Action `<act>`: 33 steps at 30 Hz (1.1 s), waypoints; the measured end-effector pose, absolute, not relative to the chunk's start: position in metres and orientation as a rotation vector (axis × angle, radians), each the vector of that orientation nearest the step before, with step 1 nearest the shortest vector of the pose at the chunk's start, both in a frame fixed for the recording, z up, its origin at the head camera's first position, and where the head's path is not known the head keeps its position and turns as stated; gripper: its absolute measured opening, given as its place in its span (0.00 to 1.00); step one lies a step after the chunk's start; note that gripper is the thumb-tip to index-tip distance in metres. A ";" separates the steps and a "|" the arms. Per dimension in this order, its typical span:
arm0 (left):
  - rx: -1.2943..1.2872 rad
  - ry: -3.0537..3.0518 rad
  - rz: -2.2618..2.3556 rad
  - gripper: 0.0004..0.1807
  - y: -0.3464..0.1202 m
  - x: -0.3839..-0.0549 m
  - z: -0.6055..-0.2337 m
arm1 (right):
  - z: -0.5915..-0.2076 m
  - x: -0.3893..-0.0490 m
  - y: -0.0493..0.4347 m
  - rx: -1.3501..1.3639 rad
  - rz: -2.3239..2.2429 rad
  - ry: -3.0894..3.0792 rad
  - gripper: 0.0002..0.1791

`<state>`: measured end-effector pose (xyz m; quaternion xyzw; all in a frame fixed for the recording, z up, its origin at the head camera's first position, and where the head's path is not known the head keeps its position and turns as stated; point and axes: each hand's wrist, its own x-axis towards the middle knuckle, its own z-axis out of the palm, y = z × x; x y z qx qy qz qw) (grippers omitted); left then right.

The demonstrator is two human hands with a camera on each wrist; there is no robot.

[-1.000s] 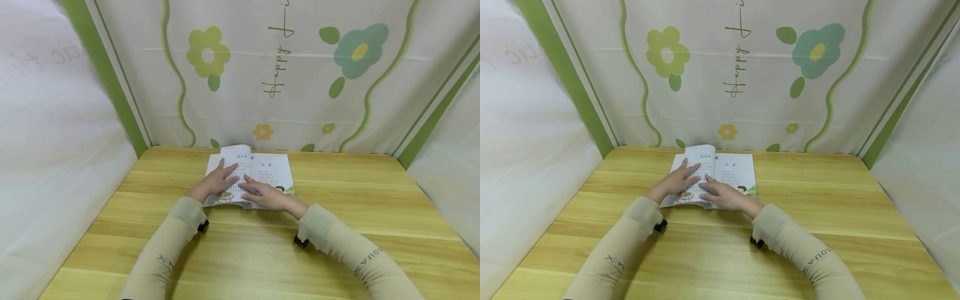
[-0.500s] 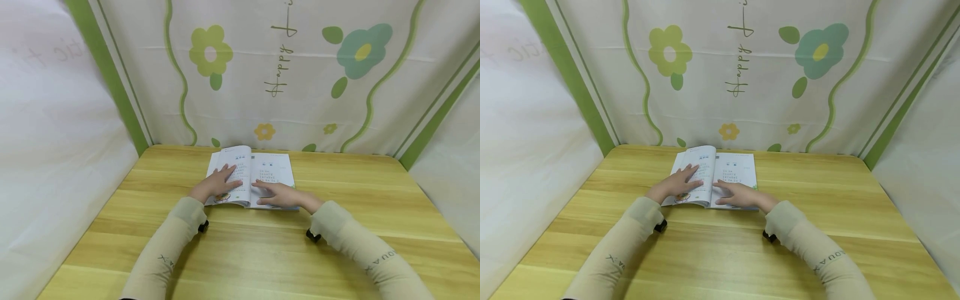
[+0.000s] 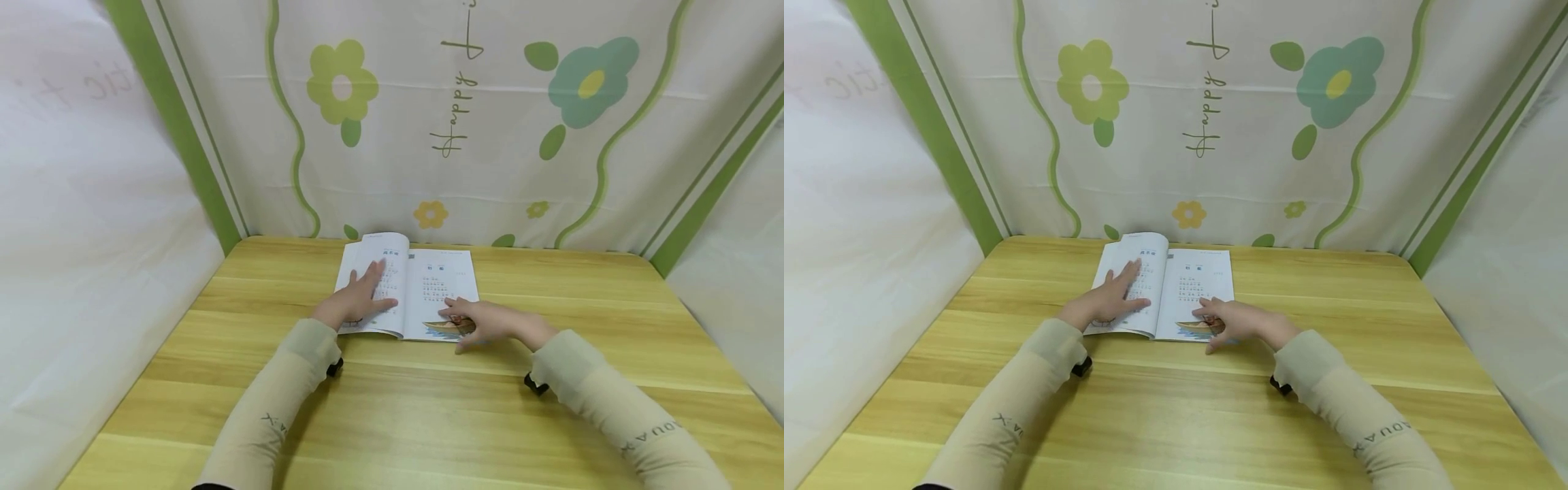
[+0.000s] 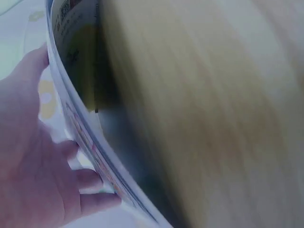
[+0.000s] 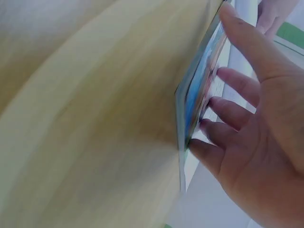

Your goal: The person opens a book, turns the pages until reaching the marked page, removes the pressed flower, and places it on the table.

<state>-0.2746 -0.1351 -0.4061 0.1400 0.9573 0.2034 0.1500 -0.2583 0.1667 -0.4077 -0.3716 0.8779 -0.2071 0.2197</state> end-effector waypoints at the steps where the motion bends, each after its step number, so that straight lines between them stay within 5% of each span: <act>1: 0.435 2.748 0.568 0.46 -0.135 -0.275 -0.406 | -0.407 -0.258 0.168 -1.029 -0.547 2.432 0.42; 6: 0.544 2.773 0.427 0.35 -0.134 -0.277 -0.406 | -0.407 -0.257 0.171 -1.050 -0.524 2.428 0.41; 15: 0.675 2.836 0.336 0.43 -0.123 -0.275 -0.404 | -0.404 -0.260 0.170 -1.015 -0.528 2.410 0.38; 22: 0.845 2.792 0.143 0.31 -0.121 -0.276 -0.404 | -0.405 -0.260 0.170 -1.039 -0.537 2.395 0.38; 33: 0.797 2.736 0.238 0.37 -0.133 -0.273 -0.402 | -0.405 -0.261 0.175 -1.042 -0.567 2.382 0.38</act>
